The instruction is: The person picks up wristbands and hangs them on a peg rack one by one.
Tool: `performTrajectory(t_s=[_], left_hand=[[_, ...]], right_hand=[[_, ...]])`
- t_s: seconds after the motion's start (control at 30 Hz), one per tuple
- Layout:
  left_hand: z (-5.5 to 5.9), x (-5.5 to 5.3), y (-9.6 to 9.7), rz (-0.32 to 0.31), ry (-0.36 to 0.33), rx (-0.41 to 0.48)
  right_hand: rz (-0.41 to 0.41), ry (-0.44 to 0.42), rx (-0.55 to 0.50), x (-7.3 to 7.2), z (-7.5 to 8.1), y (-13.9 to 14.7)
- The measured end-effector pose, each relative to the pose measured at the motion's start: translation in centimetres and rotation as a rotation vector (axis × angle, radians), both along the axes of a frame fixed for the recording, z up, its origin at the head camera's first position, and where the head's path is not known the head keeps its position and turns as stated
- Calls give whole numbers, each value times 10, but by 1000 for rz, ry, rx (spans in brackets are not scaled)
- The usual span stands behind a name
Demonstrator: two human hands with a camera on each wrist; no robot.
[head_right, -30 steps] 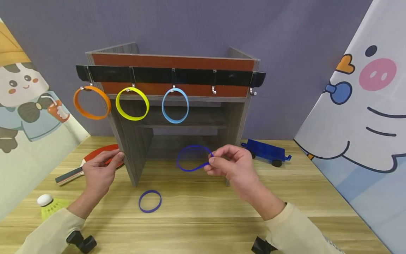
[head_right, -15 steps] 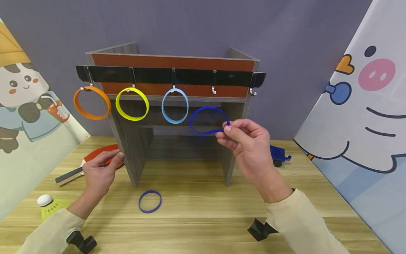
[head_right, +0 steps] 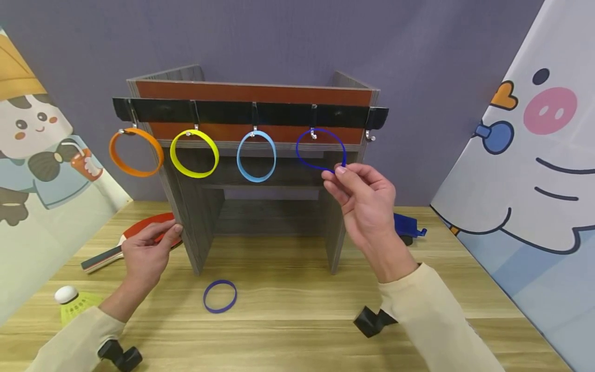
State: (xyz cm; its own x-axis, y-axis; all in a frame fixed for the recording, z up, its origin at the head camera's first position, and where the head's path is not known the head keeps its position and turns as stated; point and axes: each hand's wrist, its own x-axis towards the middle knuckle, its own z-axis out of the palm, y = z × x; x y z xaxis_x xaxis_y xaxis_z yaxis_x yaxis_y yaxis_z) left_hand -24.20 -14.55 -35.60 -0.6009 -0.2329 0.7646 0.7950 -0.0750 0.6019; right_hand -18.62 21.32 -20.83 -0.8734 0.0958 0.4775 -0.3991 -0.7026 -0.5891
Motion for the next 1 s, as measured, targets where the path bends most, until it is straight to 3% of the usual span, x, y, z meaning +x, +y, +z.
performTrajectory(t_s=[0.17, 0.43, 0.73, 0.83, 1.0], left_hand=[[-1, -1, 0, 15, -11, -10], [-1, 0, -1, 39, -26, -30], [1, 1, 1, 4, 5, 1], [1, 1, 1, 19, -9, -11], [-1, 0, 0, 34, -28, -23]], right_hand=[[-12, -13, 2, -5, -5, 0], [-81, -48, 112, -7, -17, -4], [-159, -60, 222, -7, -24, -9], [-210, -78, 305, -7, -37, -14], [-269, -181, 520, -5, -76, -26]])
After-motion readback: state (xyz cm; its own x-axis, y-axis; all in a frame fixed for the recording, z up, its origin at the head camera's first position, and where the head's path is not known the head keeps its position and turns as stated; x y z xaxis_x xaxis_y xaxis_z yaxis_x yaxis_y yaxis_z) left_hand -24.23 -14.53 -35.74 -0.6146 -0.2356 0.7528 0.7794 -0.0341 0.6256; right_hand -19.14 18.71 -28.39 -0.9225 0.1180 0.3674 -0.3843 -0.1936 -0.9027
